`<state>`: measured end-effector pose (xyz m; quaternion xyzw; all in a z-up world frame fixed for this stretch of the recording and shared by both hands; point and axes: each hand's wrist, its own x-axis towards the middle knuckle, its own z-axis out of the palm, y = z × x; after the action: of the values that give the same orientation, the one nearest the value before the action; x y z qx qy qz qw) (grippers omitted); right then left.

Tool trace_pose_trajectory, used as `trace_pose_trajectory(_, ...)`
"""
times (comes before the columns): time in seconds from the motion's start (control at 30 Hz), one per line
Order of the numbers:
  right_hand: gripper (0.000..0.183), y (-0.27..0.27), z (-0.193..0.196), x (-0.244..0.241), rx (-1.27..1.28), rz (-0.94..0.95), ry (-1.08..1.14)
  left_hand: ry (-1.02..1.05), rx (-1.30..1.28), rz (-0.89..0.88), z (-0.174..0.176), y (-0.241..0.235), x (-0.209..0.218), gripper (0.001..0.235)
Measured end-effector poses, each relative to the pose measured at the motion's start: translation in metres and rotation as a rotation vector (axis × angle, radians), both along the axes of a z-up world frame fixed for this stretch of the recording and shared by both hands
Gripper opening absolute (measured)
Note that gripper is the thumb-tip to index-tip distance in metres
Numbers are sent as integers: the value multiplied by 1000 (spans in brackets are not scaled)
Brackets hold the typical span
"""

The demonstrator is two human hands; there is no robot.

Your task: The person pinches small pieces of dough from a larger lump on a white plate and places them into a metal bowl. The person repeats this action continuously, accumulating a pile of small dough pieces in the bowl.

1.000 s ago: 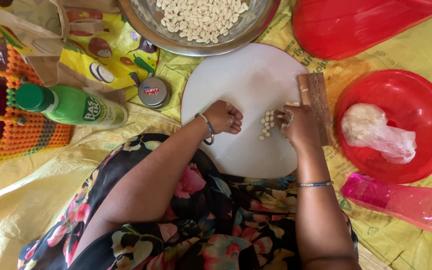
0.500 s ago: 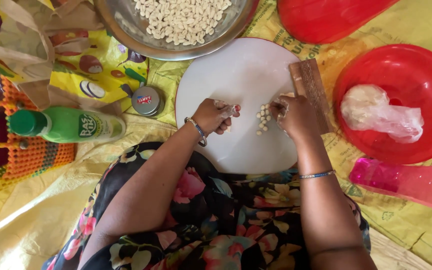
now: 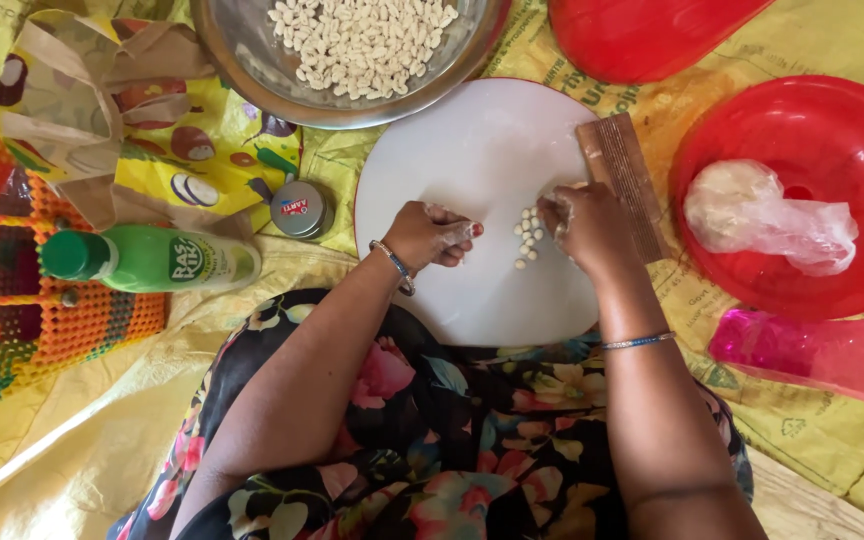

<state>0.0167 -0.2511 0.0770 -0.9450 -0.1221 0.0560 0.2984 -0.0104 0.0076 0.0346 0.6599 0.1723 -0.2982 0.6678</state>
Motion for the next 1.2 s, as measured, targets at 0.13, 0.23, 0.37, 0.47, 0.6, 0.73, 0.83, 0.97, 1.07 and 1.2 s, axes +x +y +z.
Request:
trace_pose_trajectory(0.13,15,-9,1,3,245,-70,-10,-58,-5,65,0,2,-2,24)
trace_pose_trajectory(0.23,13,-10,-5,3,453,-112,9,-84,-24,43,-2,1,-5,28)
trace_pose_trajectory(0.37,12,-7,-6,0,624,-107,10,-108,-108,14,6,-2,-9,35)
trace_pose_trajectory(0.47,11,-6,-1,-2,515,-132,83,-145,-92,-46,18,-2,-12,35)
trace_pose_trajectory(0.6,13,-1,5,-5,507,-80,99,-191,29,-89,30,-5,-15,27)
trace_pose_trajectory(0.73,12,6,7,-9,557,35,74,-153,9,-108,27,-7,-14,29)
trace_pose_trajectory(0.83,12,7,7,-8,525,72,46,-32,-90,-116,18,-9,-10,40)
trace_pose_trajectory(0.97,12,9,3,-7,558,64,100,0,-221,-161,8,-8,-7,43)
trace_pose_trajectory(1.07,16,15,-2,-9,530,138,133,-45,-162,-182,3,-6,-4,33)
trace_pose_trajectory(1.2,32,21,-2,-13,582,258,213,-139,-244,-167,3,-3,-1,34)
